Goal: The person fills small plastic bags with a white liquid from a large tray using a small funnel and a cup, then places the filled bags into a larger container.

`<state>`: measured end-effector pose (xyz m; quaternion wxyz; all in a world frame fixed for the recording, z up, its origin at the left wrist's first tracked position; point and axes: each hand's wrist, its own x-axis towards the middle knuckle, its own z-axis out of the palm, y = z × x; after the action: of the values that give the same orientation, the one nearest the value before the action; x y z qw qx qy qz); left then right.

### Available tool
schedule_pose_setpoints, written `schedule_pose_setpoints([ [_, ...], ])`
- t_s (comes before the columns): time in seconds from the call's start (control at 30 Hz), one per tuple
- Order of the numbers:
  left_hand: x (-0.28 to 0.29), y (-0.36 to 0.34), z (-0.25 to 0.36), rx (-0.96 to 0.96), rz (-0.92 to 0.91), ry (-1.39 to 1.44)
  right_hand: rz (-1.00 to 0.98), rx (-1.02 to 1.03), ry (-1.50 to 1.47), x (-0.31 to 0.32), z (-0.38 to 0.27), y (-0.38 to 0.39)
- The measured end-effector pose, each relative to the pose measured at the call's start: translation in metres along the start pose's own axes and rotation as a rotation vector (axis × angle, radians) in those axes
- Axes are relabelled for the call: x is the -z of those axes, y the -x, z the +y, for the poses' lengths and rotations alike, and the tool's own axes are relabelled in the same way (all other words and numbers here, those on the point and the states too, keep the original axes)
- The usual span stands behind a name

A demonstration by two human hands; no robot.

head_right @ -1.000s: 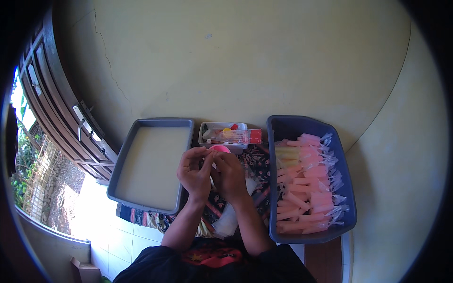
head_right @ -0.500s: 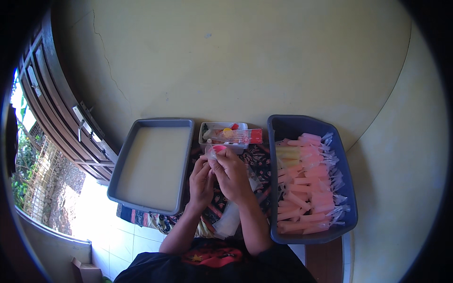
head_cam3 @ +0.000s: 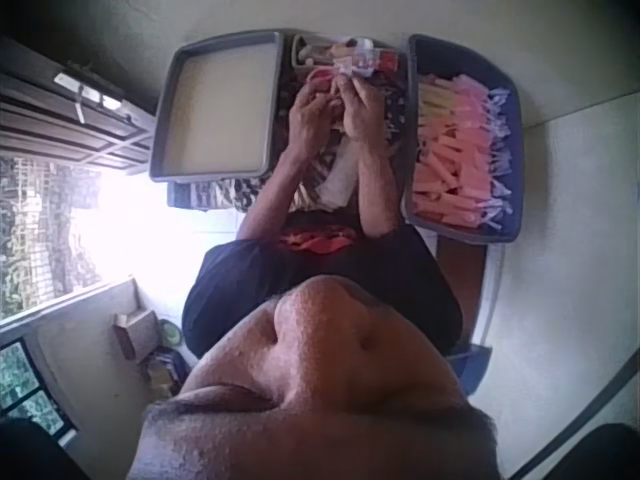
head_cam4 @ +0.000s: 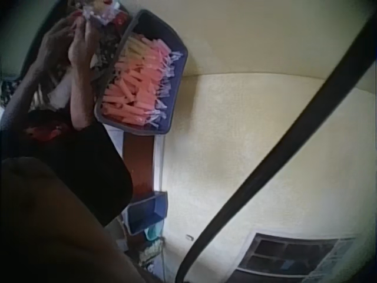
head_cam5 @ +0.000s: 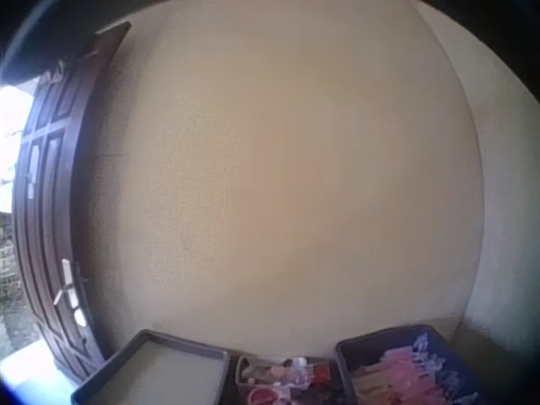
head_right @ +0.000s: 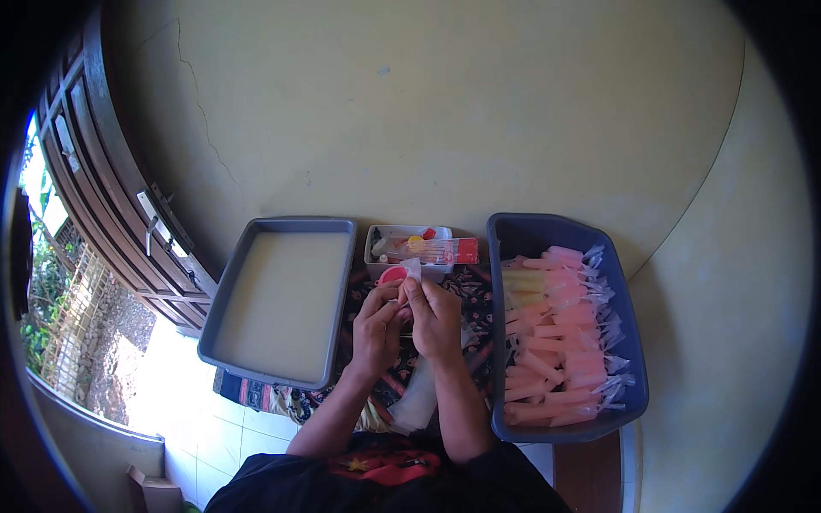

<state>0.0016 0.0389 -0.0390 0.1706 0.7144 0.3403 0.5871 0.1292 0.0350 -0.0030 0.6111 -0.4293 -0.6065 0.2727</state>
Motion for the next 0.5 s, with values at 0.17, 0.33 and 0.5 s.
schedule_pose_setpoints([
  [0.17,-0.002,0.006,0.005,-0.142,-0.022,-0.079,0.094,-0.166,-0.257,0.013,-0.018,-0.003],
  [0.33,-0.001,0.022,0.006,-0.154,-0.04,-0.092,0.138,-0.187,-0.525,0.017,-0.037,-0.006],
  [0.5,0.004,0.022,0.012,-0.135,-0.057,-0.098,0.133,-0.168,-0.524,0.017,-0.032,-0.003],
])
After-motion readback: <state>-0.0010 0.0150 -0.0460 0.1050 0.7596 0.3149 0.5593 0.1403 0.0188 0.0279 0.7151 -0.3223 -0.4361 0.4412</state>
